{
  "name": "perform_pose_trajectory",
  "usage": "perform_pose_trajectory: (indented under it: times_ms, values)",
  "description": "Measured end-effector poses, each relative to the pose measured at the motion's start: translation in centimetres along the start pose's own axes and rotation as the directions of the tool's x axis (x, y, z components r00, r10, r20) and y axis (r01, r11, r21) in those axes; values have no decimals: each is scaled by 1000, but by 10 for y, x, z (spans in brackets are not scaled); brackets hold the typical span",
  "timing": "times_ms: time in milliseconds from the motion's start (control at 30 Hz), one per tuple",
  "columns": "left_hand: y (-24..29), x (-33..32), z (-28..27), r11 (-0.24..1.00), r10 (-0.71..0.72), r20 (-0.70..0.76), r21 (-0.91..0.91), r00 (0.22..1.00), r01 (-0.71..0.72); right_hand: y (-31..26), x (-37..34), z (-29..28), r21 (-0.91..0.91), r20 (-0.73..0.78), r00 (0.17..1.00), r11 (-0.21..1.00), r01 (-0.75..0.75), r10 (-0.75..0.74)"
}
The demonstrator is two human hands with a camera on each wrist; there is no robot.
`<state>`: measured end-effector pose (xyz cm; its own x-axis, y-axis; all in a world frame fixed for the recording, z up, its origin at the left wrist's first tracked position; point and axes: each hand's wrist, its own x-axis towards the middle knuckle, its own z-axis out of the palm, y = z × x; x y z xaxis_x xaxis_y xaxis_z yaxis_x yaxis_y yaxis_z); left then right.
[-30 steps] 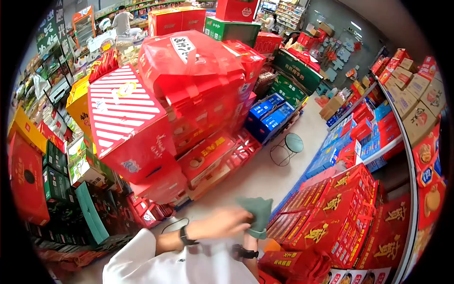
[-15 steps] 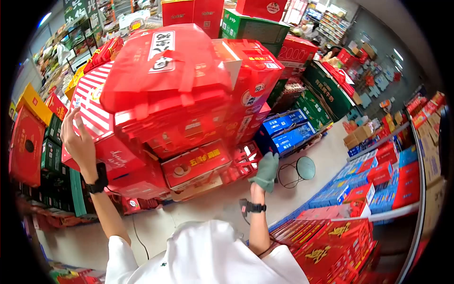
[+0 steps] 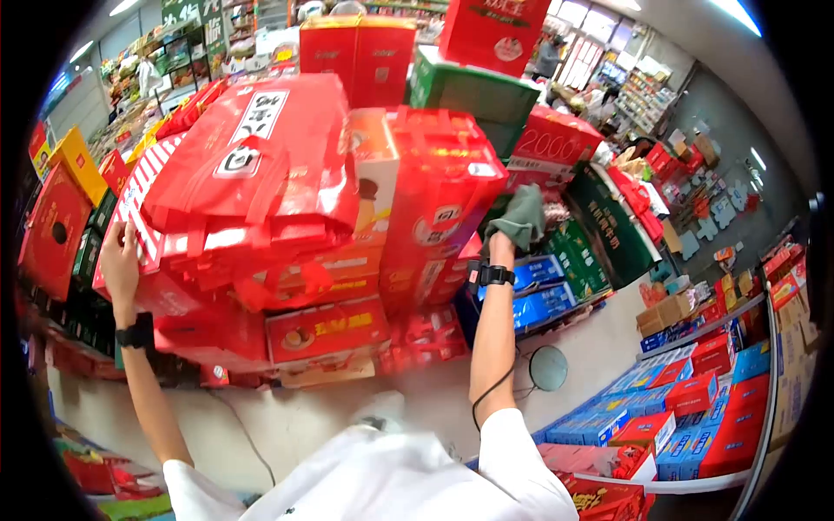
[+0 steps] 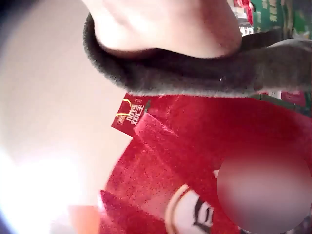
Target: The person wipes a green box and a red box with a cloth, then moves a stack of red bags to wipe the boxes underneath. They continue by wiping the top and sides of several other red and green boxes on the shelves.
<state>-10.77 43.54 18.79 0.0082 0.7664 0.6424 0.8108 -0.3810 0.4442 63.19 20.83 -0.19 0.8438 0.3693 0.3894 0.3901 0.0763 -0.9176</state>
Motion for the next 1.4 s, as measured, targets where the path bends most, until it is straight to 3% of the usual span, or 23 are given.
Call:
perform_pose_trajectory:
  times_ms: [67, 133, 300, 533, 700, 833, 867, 1000, 1067, 1100, 1200, 1233, 1333, 1400]
  values:
    - [-14, 3, 8, 1000, -12, 0, -28, 1000, 12, 1, 33, 14, -32, -2, 999, 998, 49, -49]
    - [7, -4, 5, 996, -82, -24, -40, 996, 81, 14, 39, 30, -49, 7, 999, 998, 48, -47]
    - [8, -3, 9, 1000, -26, -78, 0, 997, 26, 70, 5, 48, -40, 21, 997, 997, -73, 74]
    - [11, -1, 3, 998, -46, -44, -40, 998, 44, 121, -34, 57, 6, 66, 970, 972, -234, 233]
    - [-3, 0, 13, 991, -50, -104, -128, 993, 36, 93, 17, 52, -56, 44, 995, 995, -87, 90]
    - [-5, 12, 10, 991, -54, -62, -122, 997, 46, 42, 80, 44, -95, 54, 996, 993, 72, -67]
    - [-6, 15, 7, 993, -89, -20, -83, 996, 87, 31, 91, 45, -97, 65, 994, 991, 97, -91]
    - [-17, 18, 16, 993, -28, -50, -118, 998, 22, 26, 92, 58, -125, 84, 991, 985, 116, -106]
    - [-34, 18, 28, 996, 32, -151, -76, 988, -44, 48, 68, 70, -135, 99, 992, 987, 85, -72]
    - [-33, 18, 19, 999, 0, -7, -41, 1000, 0, 61, 53, 78, -131, 118, 992, 990, 58, -43]
    - [-34, 15, 27, 997, 34, -42, -73, 999, -37, 106, 9, 87, -113, 163, 984, 992, -60, 78]
    - [-38, 18, 23, 997, -1, 35, -75, 999, 3, 117, -3, 89, -99, 178, 976, 989, -111, 127]
    - [-33, 18, 23, 999, -43, 19, 17, 999, 42, 150, -36, 84, -26, 233, 918, 946, -323, 320]
    - [-39, 18, 26, 1000, -3, -24, -25, 1000, 2, 170, -50, 78, 27, 273, 860, 891, -454, 430]
